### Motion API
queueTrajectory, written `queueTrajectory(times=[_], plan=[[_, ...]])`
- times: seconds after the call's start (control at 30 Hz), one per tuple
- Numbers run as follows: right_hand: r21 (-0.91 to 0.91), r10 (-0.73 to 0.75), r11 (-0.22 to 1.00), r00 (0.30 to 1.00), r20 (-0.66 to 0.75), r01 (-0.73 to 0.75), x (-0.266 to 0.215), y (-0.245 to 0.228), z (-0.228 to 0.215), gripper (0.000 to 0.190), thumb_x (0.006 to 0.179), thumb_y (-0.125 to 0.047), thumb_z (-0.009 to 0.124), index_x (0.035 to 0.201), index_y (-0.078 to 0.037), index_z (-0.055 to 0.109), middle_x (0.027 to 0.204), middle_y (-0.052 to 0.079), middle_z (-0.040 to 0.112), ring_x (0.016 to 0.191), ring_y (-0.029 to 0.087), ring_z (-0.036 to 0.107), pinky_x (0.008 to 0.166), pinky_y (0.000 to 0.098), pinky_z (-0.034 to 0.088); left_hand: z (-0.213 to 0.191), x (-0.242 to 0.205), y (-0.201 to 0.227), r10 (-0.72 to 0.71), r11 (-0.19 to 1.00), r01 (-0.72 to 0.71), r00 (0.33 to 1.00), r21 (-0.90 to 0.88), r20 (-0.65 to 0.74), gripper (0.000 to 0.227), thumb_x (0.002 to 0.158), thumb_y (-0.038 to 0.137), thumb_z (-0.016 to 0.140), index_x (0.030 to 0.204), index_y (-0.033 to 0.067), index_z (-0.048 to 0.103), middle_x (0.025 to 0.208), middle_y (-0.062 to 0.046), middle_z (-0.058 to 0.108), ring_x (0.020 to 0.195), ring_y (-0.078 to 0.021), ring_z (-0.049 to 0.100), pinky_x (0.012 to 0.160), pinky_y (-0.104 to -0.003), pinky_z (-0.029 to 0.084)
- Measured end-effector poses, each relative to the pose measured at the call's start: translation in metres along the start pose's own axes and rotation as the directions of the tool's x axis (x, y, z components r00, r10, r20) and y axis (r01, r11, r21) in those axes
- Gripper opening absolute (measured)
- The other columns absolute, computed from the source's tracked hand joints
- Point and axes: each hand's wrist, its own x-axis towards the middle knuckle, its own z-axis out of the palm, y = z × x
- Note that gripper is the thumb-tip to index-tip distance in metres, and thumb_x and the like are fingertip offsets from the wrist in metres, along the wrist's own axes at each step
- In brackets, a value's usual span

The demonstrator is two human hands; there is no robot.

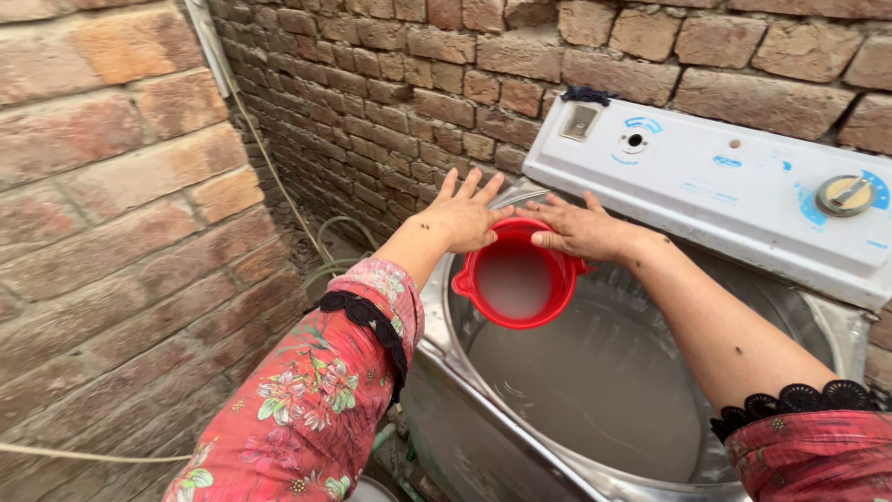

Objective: The person fills a washing machine with water and detergent using a red mug and then agitates the soapy water by hand.

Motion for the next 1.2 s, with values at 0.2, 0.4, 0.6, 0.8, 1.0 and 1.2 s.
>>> queueTrajectory(times=[0.2, 0.4, 0.6, 0.8, 1.0, 1.2], plan=[[0.036, 0.000, 0.999, 1.000, 0.007, 0.000, 0.021, -0.041, -0.024, 0.069, 0.096, -0.059, 0.037, 0.160, -0.033, 0.028, 0.169, -0.002, 0.026, 0.158, 0.024, 0.011, 0.119, 0.0707, -0.003, -0.018, -0.043, -0.029, -0.040, 0.999, 0.039, 0.999, -0.026, -0.027, 0.064, 0.100, 0.040, 0.050, 0.161, 0.0331, 0.029, 0.172, -0.011, -0.002, 0.158, -0.0400, -0.003, 0.124, -0.062, -0.001], [0.052, -0.080, 0.995, 0.997, 0.017, 0.079, 0.046, -0.084, -0.039, 0.071, 0.097, -0.064, 0.034, 0.160, -0.031, 0.029, 0.168, -0.001, 0.029, 0.159, 0.023, 0.012, 0.121, 0.0683, -0.003, -0.036, -0.093, -0.062, -0.099, 0.995, 0.099, 0.995, -0.016, 0.006, 0.063, 0.100, 0.041, 0.048, 0.160, 0.0371, 0.030, 0.172, -0.009, -0.004, 0.158, -0.0391, -0.005, 0.125, -0.061, -0.002], [0.045, -0.100, 0.994, 0.994, 0.033, 0.098, 0.070, -0.141, -0.043, 0.075, 0.092, -0.069, 0.032, 0.158, -0.035, 0.033, 0.168, -0.003, 0.030, 0.159, 0.022, 0.012, 0.122, 0.0671, -0.005, -0.033, -0.144, -0.096, -0.143, 0.990, 0.143, 0.989, -0.006, 0.025, 0.063, 0.100, 0.044, 0.048, 0.160, 0.0369, 0.029, 0.172, -0.010, -0.005, 0.158, -0.0392, -0.006, 0.124, -0.062, -0.002], [0.109, -0.191, 0.977, 0.980, 0.045, 0.186, 0.098, -0.191, -0.017, 0.075, 0.093, -0.069, 0.035, 0.158, -0.032, 0.034, 0.168, -0.002, 0.031, 0.159, 0.022, 0.012, 0.119, 0.0703, -0.003, -0.004, -0.196, -0.124, -0.187, 0.981, 0.190, 0.980, -0.034, 0.063, 0.063, 0.100, 0.045, 0.048, 0.160, 0.0369, 0.030, 0.173, -0.009, -0.005, 0.158, -0.0388, -0.007, 0.124, -0.063, -0.002], [0.127, -0.266, 0.959, 0.959, 0.095, 0.254, 0.135, -0.235, 0.040, 0.075, 0.094, -0.067, 0.036, 0.160, -0.033, 0.031, 0.168, -0.001, 0.030, 0.159, 0.025, 0.011, 0.116, 0.0740, -0.003, 0.053, -0.245, -0.146, -0.227, 0.970, 0.234, 0.969, -0.059, 0.098, 0.063, 0.100, 0.046, 0.048, 0.160, 0.0355, 0.031, 0.173, -0.011, -0.003, 0.158, -0.0405, -0.003, 0.124, -0.063, 0.000], [0.129, -0.322, 0.943, 0.939, 0.122, 0.306, 0.155, -0.282, 0.103, 0.072, 0.095, -0.067, 0.037, 0.159, -0.035, 0.031, 0.167, -0.004, 0.033, 0.159, 0.025, 0.015, 0.116, 0.0760, 0.000, 0.123, -0.290, -0.157, -0.265, 0.956, 0.273, 0.960, -0.107, 0.087, 0.062, 0.100, 0.043, 0.050, 0.159, 0.0338, 0.034, 0.172, -0.012, 0.003, 0.157, -0.0413, 0.001, 0.124, -0.064, 0.002]])
